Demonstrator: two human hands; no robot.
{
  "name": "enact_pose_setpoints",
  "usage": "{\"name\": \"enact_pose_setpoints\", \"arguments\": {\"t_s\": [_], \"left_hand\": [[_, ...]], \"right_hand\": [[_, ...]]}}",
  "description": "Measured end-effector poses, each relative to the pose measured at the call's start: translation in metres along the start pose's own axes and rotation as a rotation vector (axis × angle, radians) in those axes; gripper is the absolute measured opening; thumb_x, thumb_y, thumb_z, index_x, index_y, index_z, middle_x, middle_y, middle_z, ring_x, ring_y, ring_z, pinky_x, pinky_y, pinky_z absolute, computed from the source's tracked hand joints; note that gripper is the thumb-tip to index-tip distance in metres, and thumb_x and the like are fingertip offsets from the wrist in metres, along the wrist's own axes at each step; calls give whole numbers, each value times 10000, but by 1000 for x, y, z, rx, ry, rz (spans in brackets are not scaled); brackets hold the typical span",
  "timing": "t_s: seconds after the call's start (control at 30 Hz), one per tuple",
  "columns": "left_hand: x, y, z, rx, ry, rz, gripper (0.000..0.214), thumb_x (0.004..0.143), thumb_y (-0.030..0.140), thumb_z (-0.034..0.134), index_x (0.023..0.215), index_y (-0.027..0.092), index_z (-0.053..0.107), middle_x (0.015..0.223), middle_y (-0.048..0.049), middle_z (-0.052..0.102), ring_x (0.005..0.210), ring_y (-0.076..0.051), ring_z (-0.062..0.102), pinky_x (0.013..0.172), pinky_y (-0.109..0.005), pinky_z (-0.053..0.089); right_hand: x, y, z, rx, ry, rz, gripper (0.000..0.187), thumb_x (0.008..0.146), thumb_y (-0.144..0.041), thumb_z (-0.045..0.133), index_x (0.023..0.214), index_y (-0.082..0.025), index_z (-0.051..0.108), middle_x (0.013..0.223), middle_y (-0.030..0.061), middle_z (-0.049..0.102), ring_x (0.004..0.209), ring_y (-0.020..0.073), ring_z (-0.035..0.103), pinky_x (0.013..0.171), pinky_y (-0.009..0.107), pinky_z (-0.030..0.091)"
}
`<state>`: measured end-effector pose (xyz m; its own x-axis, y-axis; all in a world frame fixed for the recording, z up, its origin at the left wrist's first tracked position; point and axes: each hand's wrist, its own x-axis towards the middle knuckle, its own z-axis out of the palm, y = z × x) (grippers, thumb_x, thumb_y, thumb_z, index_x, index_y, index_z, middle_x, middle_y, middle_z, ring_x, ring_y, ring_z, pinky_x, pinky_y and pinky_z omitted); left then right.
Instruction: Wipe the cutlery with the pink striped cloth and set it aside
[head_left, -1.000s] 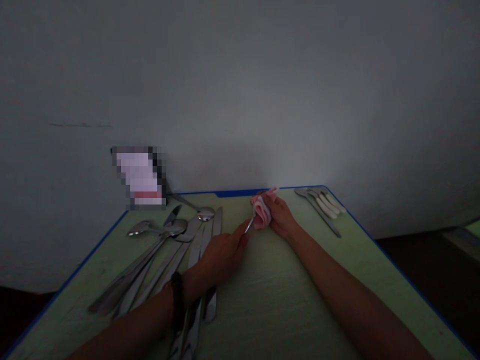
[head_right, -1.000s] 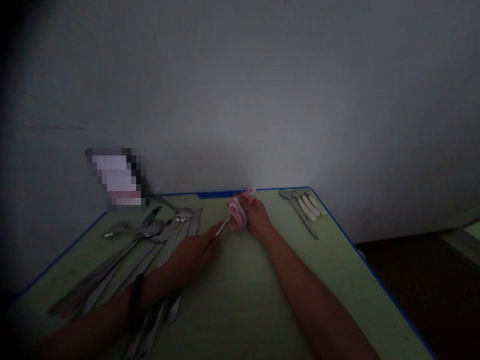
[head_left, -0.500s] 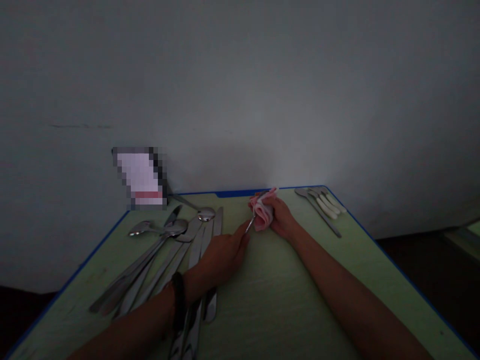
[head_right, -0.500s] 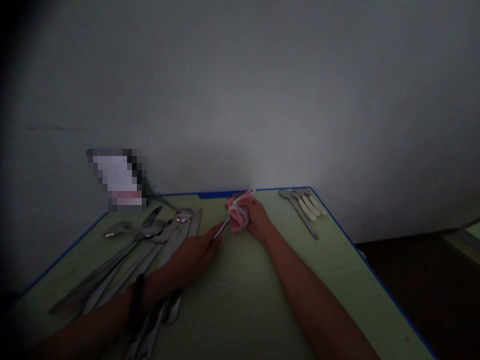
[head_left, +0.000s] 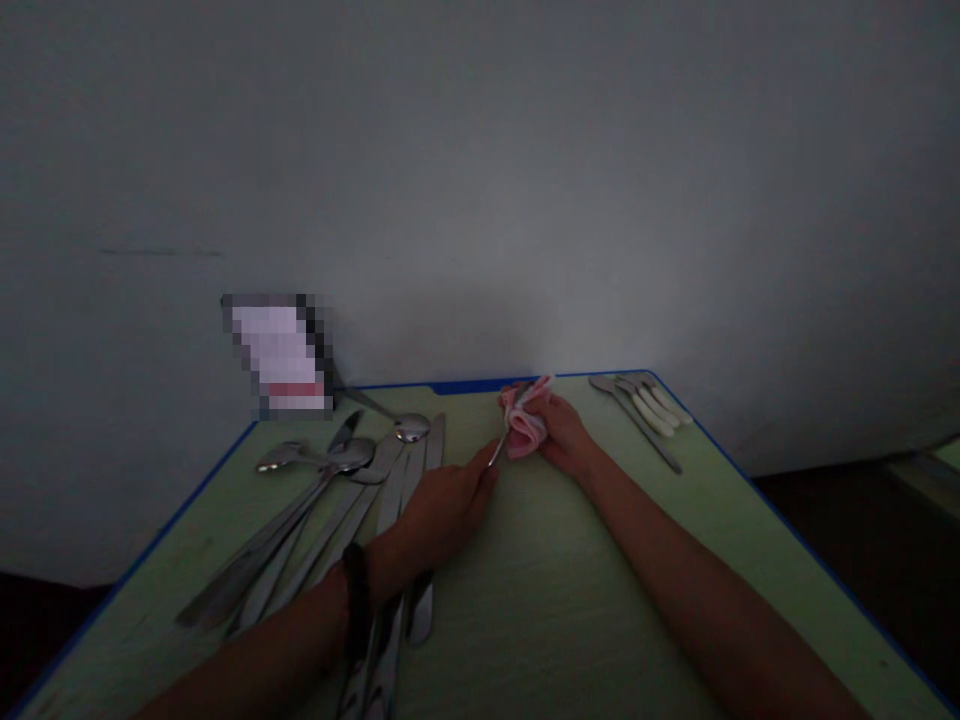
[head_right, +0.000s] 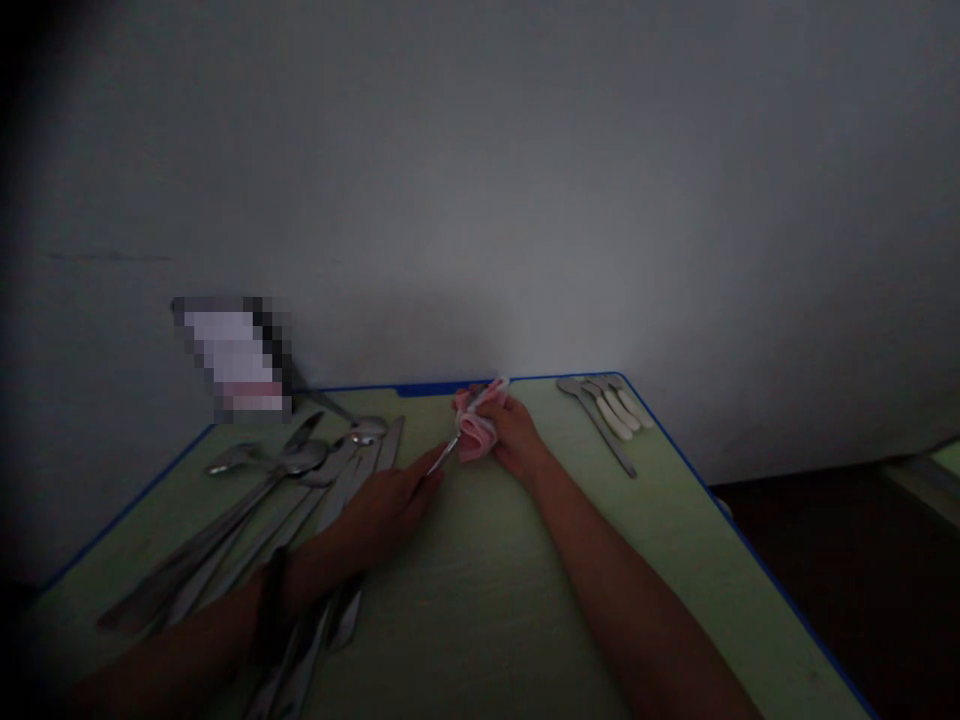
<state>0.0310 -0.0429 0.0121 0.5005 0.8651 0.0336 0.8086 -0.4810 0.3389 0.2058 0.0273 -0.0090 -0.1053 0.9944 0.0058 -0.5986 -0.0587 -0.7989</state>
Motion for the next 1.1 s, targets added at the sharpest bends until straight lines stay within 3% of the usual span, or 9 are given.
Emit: {"name": "enact_pose_setpoints", "arguments": {"t_s": [0.23, 0.37, 0.5, 0.6, 0.67, 0.77, 0.87, 0.97, 1.1], "left_hand": [[1, 1, -4, -127, 11, -25, 479, 940, 355, 224, 1373, 201, 358, 886, -94, 697, 798, -219, 664, 707, -303, 462], [-1, 2, -6, -125, -6, -20, 480, 935, 344, 237, 1380, 203, 350, 849, -77, 698, 775, -210, 661, 702, -294, 460], [-1, 1, -6, -161, 9, -13, 483, 935, 360, 238, 1378, 206, 353, 882, -80, 696, 786, -209, 658, 709, -295, 458], [-1, -1, -6, -191, 5, -8, 482, 935, 360, 242, 1377, 205, 357, 901, -82, 697, 798, -209, 657, 710, -295, 458], [-1, -1, -6, -195, 6, -11, 481, 932, 359, 250, 1373, 206, 364, 920, -81, 698, 810, -211, 656, 721, -299, 459], [-1, 0, -7, -206, 8, -7, 475, 929, 353, 254, 1371, 219, 368, 940, -75, 699, 819, -211, 654, 737, -305, 460], [-1, 1, -8, -238, 9, 7, 474, 925, 350, 263, 1366, 220, 378, 968, -77, 695, 839, -212, 651, 754, -306, 458], [-1, 1, -9, -261, 1, 17, 476, 923, 345, 266, 1366, 211, 376, 965, -78, 692, 834, -212, 648, 756, -308, 456], [-2, 1, -8, -296, 11, 48, 469, 928, 342, 259, 1362, 206, 375, 933, -71, 681, 818, -204, 634, 740, -300, 449]], "right_hand": [[3, 4, 3, 37, 133, -151, 228, 705, -335, 668, 846, -168, 606, 775, 13, 670, 645, 119, 603, 604, 243, 496], [3, 3, 4, 32, 74, -163, 362, 741, -419, 636, 1049, -259, 531, 797, -36, 642, 581, 94, 575, 548, 228, 497], [0, 2, 4, -8, 36, -118, 500, 706, -405, 678, 1148, -297, 471, 916, -28, 638, 713, 99, 607, 604, 213, 509], [-3, 1, 4, -95, 22, -118, 552, 627, -313, 754, 1112, -257, 497, 956, -7, 639, 742, 103, 607, 611, 202, 502], [-5, 1, 5, -179, 20, -140, 476, 604, -282, 768, 1021, -218, 547, 871, -9, 642, 659, 93, 590, 546, 187, 480], [-6, 1, 5, -257, 37, -153, 299, 639, -345, 735, 832, -164, 596, 670, -11, 616, 482, 76, 525, 426, 185, 418], [-5, 2, 4, -261, 59, -119, 315, 653, -423, 708, 766, -144, 612, 605, 11, 618, 415, 86, 511, 373, 199, 393], [-4, 3, 4, -229, 94, -96, 387, 684, -503, 656, 806, -136, 639, 616, 38, 640, 473, 121, 572, 437, 231, 463], [-4, 2, 8, -153, 71, -139, 437, 730, -579, 567, 750, -148, 635, 676, 46, 655, 625, 151, 634, 635, 289, 522]]}}
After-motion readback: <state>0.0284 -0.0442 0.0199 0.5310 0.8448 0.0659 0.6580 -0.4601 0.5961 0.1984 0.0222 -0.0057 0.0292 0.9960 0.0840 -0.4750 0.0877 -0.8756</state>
